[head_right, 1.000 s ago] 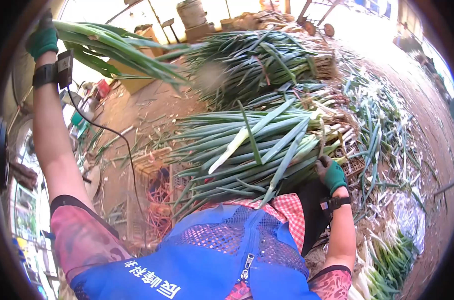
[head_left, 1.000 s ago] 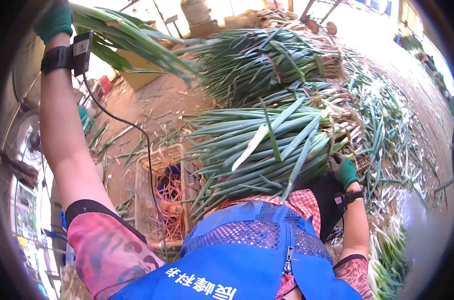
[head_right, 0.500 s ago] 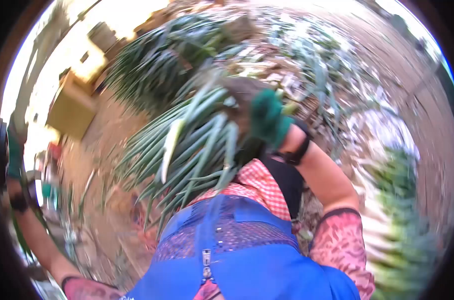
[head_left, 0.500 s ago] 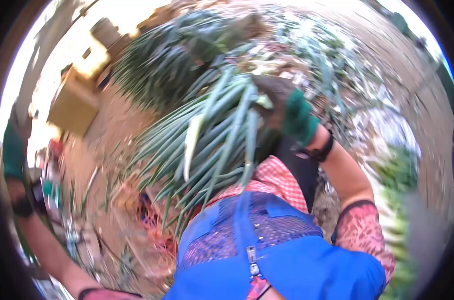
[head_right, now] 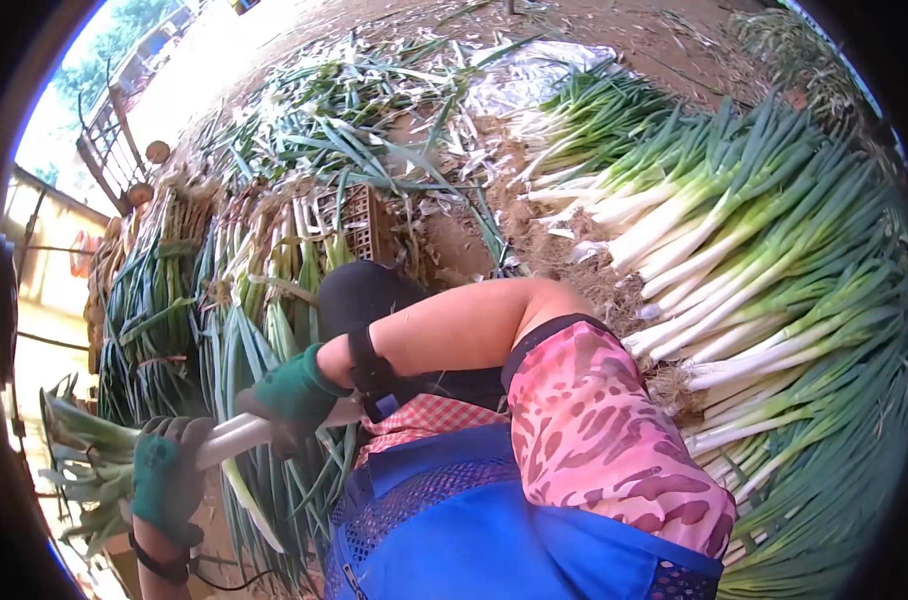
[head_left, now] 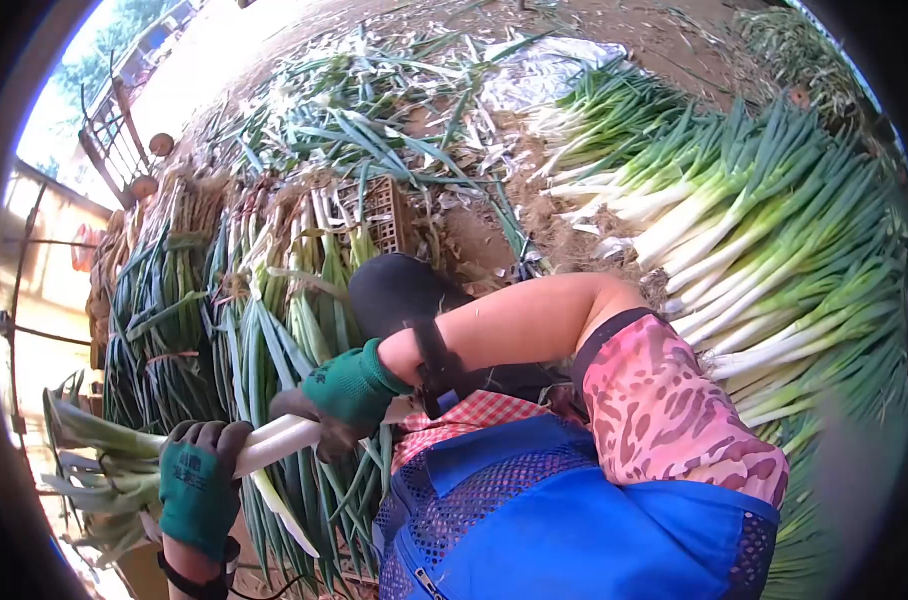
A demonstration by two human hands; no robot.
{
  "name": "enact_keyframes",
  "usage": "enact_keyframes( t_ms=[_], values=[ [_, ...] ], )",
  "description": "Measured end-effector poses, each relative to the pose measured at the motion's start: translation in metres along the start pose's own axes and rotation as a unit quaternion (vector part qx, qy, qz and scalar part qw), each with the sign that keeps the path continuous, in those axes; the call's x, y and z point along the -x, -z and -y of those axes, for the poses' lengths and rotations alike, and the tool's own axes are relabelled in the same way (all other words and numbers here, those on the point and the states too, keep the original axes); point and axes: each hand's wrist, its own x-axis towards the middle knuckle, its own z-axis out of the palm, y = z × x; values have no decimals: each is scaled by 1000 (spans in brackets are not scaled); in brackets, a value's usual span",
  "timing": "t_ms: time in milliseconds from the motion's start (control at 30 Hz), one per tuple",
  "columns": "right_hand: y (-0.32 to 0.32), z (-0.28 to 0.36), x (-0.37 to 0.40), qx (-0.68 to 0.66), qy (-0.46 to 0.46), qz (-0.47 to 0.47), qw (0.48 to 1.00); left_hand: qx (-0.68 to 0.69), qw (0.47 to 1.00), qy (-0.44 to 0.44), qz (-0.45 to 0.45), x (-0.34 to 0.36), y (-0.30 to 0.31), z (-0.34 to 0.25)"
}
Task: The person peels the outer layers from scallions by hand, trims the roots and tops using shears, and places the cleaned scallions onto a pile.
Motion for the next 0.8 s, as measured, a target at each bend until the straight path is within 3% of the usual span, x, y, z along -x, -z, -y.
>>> enact_keyframes(
  t_ms=[67,133,200,233,267,333,367,400,500,533,600,667,700,733,767,800],
  values=[
    [-19,-32,2,-80,50,-34,995,-16,998,-53,-18,-34,8,-5],
    [-25,-20,31,-92,7,-166,982,-32,990,-128,-44,-67,13,-2],
    [-21,-20,45,-97,-7,-287,953,-162,952,-197,-167,-104,12,8],
    [-10,-12,60,-77,-17,-348,934,-218,934,-186,-215,-125,19,10],
    [3,-7,75,-54,-26,-405,912,-194,919,-198,-280,-144,51,-6],
    [29,-20,104,38,29,-563,825,-190,909,-172,-329,-173,78,-11],
    [47,-25,134,44,64,-599,797,-178,898,-173,-363,-185,84,-17],
    [67,-22,162,55,32,-632,773,-165,886,-170,-398,-192,89,-24],
    [95,-6,276,63,23,-682,728,-81,896,-182,-398,-199,72,-43],
    [97,4,305,26,-25,-735,677,-68,904,-197,-373,-199,59,-42],
    [89,-6,381,50,-35,-778,625,2,921,-188,-340,-202,21,-30],
    [67,-16,433,334,-197,-689,612,55,945,-143,-291,-203,-18,-12],
    [63,-49,467,16,-14,-799,601,56,955,-105,-272,-201,-38,-2],
    [51,-100,514,-57,12,-857,512,87,957,-100,-259,-198,-59,9],
    [40,-95,494,-169,42,-902,395,112,959,-92,-242,-193,-76,17],
    [23,-149,529,-210,100,-900,370,135,961,-84,-225,-187,-92,23]
  ],
)
